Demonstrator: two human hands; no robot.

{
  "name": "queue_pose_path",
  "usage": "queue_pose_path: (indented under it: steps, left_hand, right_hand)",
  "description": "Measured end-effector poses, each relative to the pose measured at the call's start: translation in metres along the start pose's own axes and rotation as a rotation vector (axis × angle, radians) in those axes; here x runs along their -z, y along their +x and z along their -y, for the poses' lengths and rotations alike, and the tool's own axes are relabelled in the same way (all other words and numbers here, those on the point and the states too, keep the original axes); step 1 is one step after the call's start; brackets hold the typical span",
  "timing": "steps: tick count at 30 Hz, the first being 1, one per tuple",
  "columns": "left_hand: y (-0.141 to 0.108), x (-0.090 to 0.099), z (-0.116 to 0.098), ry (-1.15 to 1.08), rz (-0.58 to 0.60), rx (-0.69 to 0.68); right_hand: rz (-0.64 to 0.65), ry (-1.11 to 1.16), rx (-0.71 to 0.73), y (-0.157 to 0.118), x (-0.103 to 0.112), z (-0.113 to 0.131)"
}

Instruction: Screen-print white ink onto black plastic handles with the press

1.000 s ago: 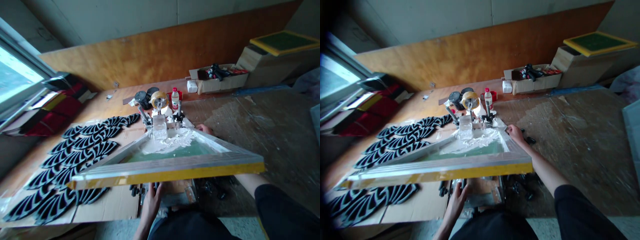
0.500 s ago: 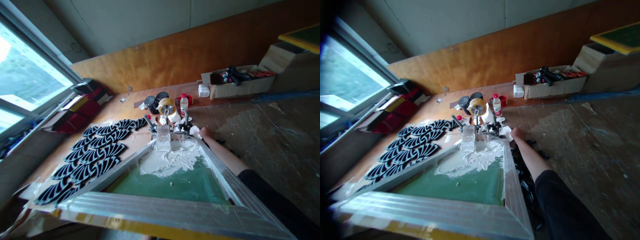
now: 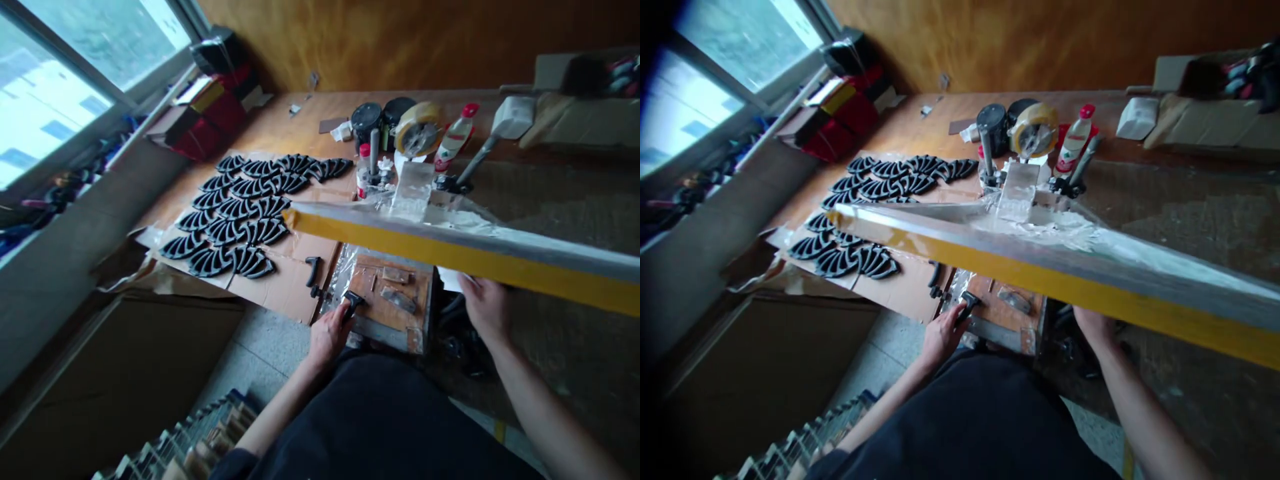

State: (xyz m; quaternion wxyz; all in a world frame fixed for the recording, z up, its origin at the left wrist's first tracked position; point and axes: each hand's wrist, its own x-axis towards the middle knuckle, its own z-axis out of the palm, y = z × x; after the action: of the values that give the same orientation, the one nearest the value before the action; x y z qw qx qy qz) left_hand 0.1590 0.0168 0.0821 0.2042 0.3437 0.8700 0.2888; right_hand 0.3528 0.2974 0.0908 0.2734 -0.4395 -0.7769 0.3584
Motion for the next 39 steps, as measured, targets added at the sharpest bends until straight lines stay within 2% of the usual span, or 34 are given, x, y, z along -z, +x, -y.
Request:
queue_pose_path:
  steps: [2,6,8,10,12,16,18,23,26,28,30,32,34,37,39]
  left_hand:
    - [-0.003,0.001,0.007,-0.014,0.010,-0.013]
    - [-0.003,0.002,0.017,-0.018,0.016,-0.059]
    - [-0.002,0.003,0.020,-0.020,0.020,-0.083]
    - [-0.001,0.004,0.022,-0.034,0.025,-0.087]
    - [-0.001,0.004,0.024,-0.076,0.026,-0.069]
    - [0.000,0.003,0.026,-0.112,0.039,-0.061]
    - [0.000,0.002,0.027,-0.091,0.058,-0.076]
    - [0.001,0.003,0.028,-0.110,0.075,-0.067]
    - [0.001,0.003,0.027,-0.173,0.064,-0.008]
    - [0.001,0.003,0.026,-0.192,0.062,0.004]
    - [0.001,0.004,0.025,-0.186,0.065,-0.021]
    - [0.001,0.005,0.024,-0.177,0.070,-0.059]
    - [0.001,0.010,0.025,-0.159,0.059,-0.077]
    - [0.012,0.024,0.032,-0.165,-0.074,-0.026]
    - [0.028,0.036,0.045,-0.153,-0.220,0.111]
  right_hand:
    - [0.056,-0.023,0.088,-0.027,-0.025,0.034]
    - [0.325,-0.029,0.483,-0.052,-0.086,0.092]
    - [0.436,-0.064,0.634,-0.057,-0.113,0.103]
    - [0.526,-0.112,0.722,-0.061,-0.129,0.103]
    - [0.584,-0.149,0.771,-0.068,-0.132,0.094]
    - [0.653,-0.192,0.776,-0.078,-0.118,0.080]
    - [0.675,-0.195,0.762,-0.078,-0.116,0.080]
    - [0.647,-0.183,0.751,-0.073,-0.128,0.091]
    - [0.671,-0.177,0.741,-0.078,-0.118,0.090]
    - [0.710,-0.158,0.708,-0.078,-0.104,0.090]
    - [0.764,-0.115,0.611,-0.072,-0.090,0.092]
    - [0.797,-0.047,0.444,-0.061,-0.079,0.097]
    - [0.766,0.047,0.244,-0.048,-0.072,0.100]
    - [0.675,0.297,-0.058,-0.034,-0.066,0.098]
    - [0.636,0.501,-0.256,-0.032,-0.064,0.093]
